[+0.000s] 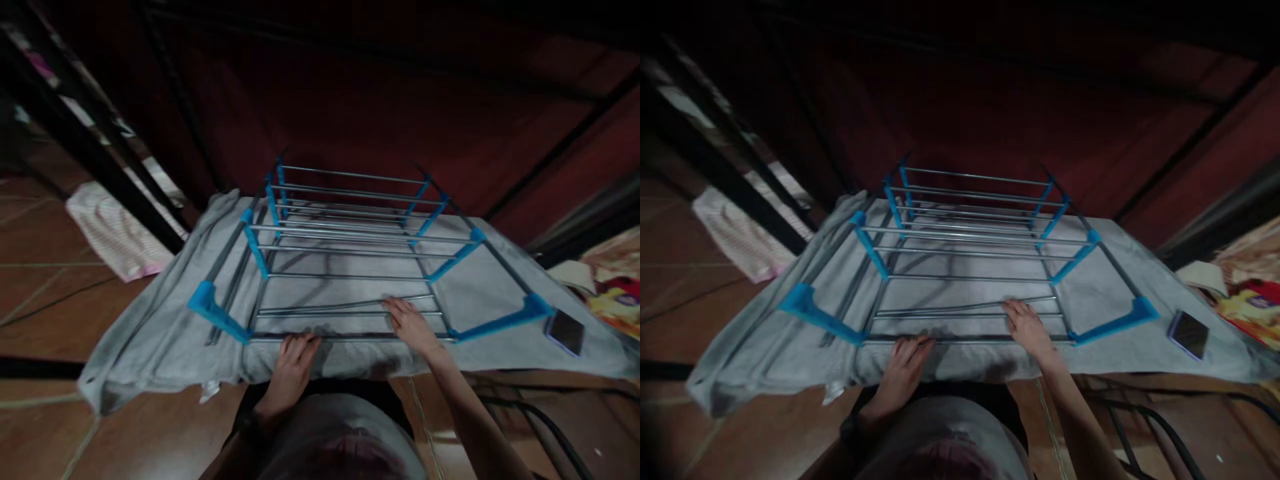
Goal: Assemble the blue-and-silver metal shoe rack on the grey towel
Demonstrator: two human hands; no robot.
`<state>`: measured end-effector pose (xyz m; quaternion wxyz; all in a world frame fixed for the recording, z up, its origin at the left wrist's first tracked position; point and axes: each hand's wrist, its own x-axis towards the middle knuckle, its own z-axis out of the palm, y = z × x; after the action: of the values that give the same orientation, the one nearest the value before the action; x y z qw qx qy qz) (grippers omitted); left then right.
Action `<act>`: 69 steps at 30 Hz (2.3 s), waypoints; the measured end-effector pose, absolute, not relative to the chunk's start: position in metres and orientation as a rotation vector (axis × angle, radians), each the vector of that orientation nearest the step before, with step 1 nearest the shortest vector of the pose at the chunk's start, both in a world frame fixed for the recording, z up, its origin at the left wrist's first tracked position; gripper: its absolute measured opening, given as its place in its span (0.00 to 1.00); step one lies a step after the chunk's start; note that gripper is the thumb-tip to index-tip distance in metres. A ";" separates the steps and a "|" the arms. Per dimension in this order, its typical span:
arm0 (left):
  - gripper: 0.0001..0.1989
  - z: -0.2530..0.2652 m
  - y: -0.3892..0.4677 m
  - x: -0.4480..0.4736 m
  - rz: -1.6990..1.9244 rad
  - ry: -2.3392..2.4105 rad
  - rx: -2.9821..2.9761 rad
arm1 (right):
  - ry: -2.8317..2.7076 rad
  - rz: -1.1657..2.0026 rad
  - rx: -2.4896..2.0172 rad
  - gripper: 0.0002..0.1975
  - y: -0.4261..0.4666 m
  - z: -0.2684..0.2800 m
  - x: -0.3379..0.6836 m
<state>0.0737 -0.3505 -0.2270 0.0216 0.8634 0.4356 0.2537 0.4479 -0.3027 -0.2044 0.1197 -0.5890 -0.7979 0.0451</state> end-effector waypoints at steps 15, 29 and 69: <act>0.31 -0.231 -0.351 0.075 0.675 1.342 2.454 | -2.551 -0.047 -1.705 0.22 -0.251 -0.236 0.418; 0.35 -0.227 -0.350 0.071 0.607 1.328 2.413 | -2.439 -0.039 -1.574 0.28 -0.242 -0.232 0.426; 0.26 -0.190 -0.346 0.078 0.795 1.377 2.477 | -2.242 0.098 -1.488 0.19 -0.278 -0.242 0.413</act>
<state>0.0779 -0.3457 -0.1900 0.0990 0.8374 0.4657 0.2687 0.4135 -0.2782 -0.2425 0.2225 -0.5387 -0.8118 0.0356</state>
